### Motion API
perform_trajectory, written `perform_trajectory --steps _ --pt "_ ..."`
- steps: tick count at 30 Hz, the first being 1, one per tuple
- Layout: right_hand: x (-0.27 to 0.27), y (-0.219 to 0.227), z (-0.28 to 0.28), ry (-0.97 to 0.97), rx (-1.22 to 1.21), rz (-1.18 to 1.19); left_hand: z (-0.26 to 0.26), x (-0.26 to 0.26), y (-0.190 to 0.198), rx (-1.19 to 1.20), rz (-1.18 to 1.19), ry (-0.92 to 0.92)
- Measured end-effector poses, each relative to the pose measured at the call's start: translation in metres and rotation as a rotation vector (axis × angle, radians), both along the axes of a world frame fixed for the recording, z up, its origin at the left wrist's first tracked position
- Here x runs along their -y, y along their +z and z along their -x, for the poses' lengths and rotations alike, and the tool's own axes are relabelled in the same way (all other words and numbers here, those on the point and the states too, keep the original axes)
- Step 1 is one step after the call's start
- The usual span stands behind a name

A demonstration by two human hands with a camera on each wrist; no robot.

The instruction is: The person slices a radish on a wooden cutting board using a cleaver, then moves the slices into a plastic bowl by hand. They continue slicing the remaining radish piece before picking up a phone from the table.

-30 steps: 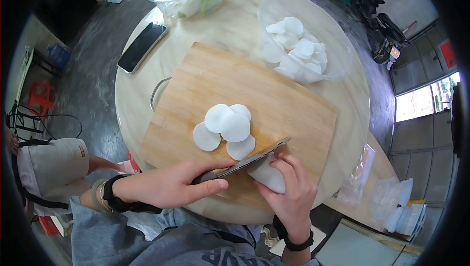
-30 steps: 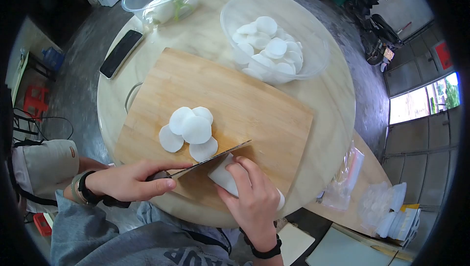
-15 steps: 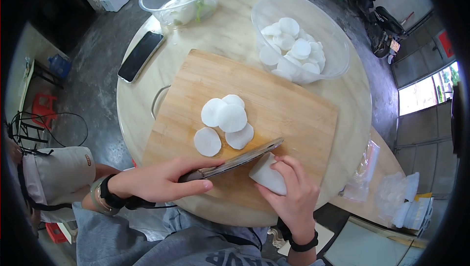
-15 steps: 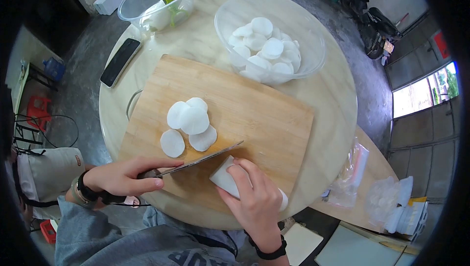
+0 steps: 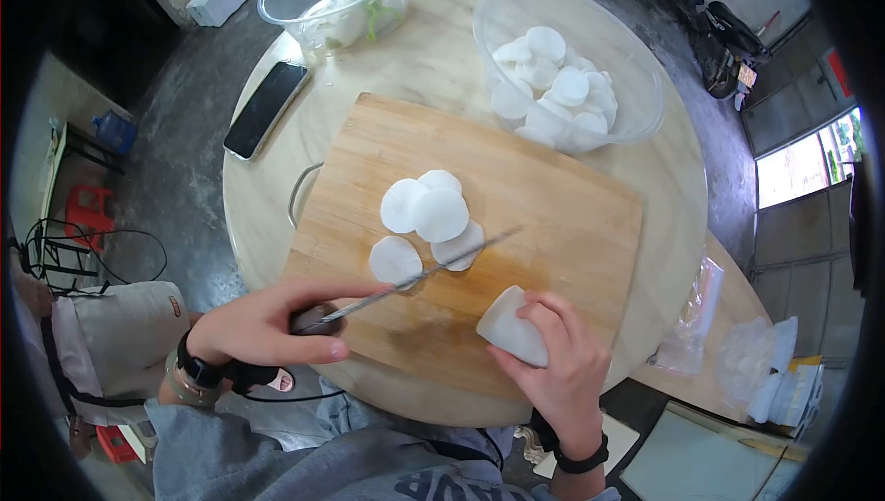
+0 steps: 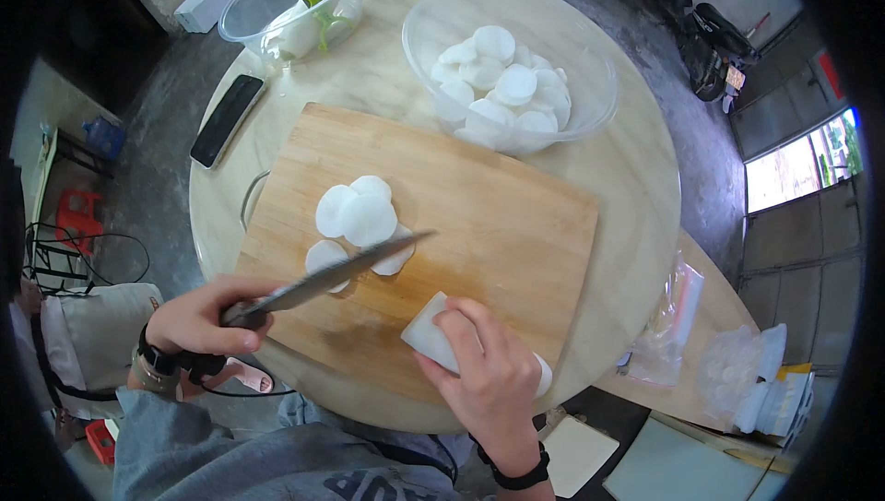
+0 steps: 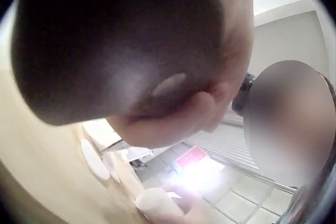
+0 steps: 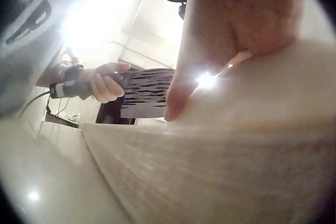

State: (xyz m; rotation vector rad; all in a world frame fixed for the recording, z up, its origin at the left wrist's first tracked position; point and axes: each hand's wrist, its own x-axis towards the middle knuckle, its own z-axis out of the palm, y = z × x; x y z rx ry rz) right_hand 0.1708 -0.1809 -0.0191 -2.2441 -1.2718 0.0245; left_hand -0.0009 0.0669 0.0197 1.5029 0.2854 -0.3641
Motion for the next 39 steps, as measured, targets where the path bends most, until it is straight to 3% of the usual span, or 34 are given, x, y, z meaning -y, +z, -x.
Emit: perform_trajectory --steps 3,5,7,10,16,23,29,31,33,35,36,39 --pt "0.0 -0.001 0.0 -0.005 -0.004 -0.021 0.026 0.007 -0.002 -0.01 0.027 0.114" --pt "0.0 0.0 0.0 -0.011 -0.01 -0.013 0.044 0.022 -0.006 -0.059 0.198 0.633" --pt "-0.001 0.0 -0.001 -0.001 -0.008 -0.008 0.032 0.046 -0.003 -0.057 0.134 0.881" --pt "0.0 -0.001 0.002 0.001 -0.028 0.015 0.021 0.063 -0.015 -0.089 0.219 0.988" --pt "-0.001 -0.004 0.002 -0.017 -0.017 -0.02 -0.004 0.09 -0.03 -0.033 0.394 0.972" --pt "0.002 -0.003 -0.003 0.03 0.016 -0.025 -0.058 0.112 -0.032 0.037 0.353 1.104" --pt "0.001 -0.004 -0.004 0.034 0.009 -0.027 -0.05 0.106 -0.03 0.149 0.299 1.067" --pt "0.0 -0.005 -0.002 0.028 0.004 -0.022 -0.031 0.098 -0.027 0.251 0.189 0.939" --pt "-0.002 -0.004 -0.004 0.042 0.021 -0.022 -0.011 0.083 -0.026 0.285 0.329 0.846" --pt "-0.002 -0.005 -0.002 0.039 0.017 -0.032 0.002 0.063 -0.021 0.218 0.341 0.626" --pt "-0.003 -0.005 -0.003 0.031 0.017 -0.047 0.005 0.051 -0.022 0.154 0.176 0.473" --pt "-0.006 -0.002 -0.002 0.017 -0.005 -0.042 -0.008 0.029 -0.006 -0.008 0.091 0.094"
